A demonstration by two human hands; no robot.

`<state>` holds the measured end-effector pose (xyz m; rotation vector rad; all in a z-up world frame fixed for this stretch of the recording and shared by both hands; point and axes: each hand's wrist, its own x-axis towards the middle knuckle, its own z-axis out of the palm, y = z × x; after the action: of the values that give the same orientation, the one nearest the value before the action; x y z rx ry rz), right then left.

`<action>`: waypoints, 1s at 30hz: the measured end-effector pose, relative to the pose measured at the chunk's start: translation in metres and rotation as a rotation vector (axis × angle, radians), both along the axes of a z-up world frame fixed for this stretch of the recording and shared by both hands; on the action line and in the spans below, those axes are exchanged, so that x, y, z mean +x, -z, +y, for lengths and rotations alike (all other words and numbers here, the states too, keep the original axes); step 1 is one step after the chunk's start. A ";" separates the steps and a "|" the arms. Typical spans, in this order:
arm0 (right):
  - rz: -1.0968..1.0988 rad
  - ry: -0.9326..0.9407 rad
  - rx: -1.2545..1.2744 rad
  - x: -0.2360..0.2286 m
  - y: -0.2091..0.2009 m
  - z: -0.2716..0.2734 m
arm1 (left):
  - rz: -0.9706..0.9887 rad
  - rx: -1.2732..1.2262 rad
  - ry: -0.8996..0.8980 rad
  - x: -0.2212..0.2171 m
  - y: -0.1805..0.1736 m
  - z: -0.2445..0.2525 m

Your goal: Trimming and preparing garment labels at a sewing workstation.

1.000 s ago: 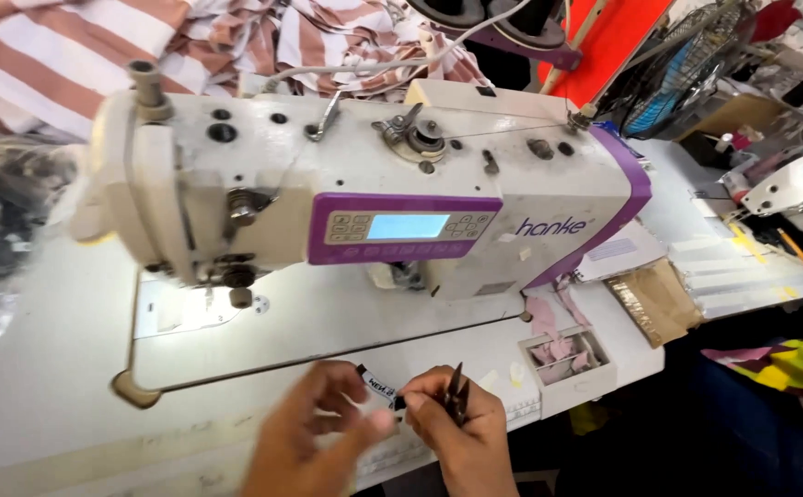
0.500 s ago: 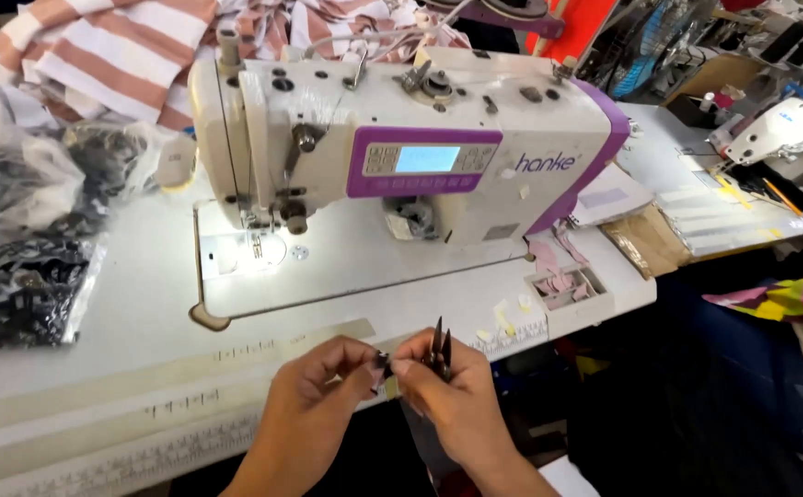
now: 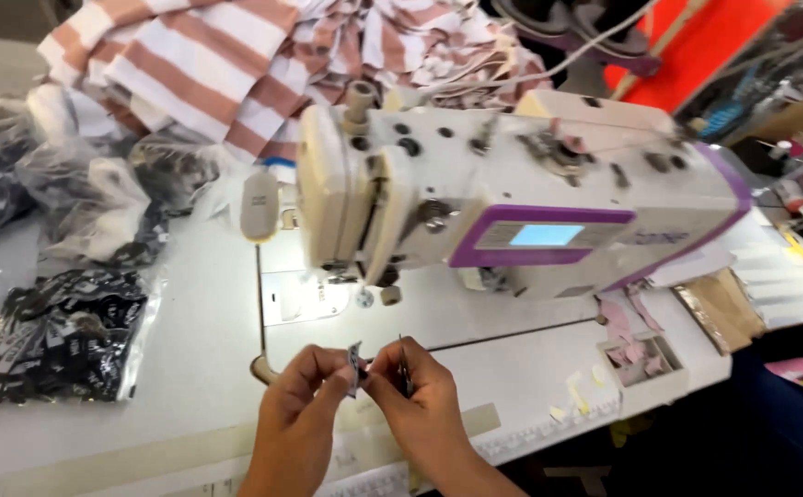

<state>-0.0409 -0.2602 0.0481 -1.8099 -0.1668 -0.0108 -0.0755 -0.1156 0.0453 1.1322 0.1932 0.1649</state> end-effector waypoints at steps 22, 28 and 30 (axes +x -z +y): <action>1.023 -0.531 0.514 0.112 0.035 0.087 | 0.564 0.105 -0.043 0.102 0.008 0.119; 1.005 -0.498 0.448 0.114 0.027 0.091 | 0.613 0.102 -0.057 0.111 0.012 0.115; 0.991 -0.478 0.433 0.115 0.028 0.093 | 0.616 0.092 -0.061 0.111 0.014 0.114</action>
<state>0.0736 -0.1676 0.0200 -1.1396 0.1130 1.0818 0.0356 -0.0011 0.0311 1.2443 0.7739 -0.1288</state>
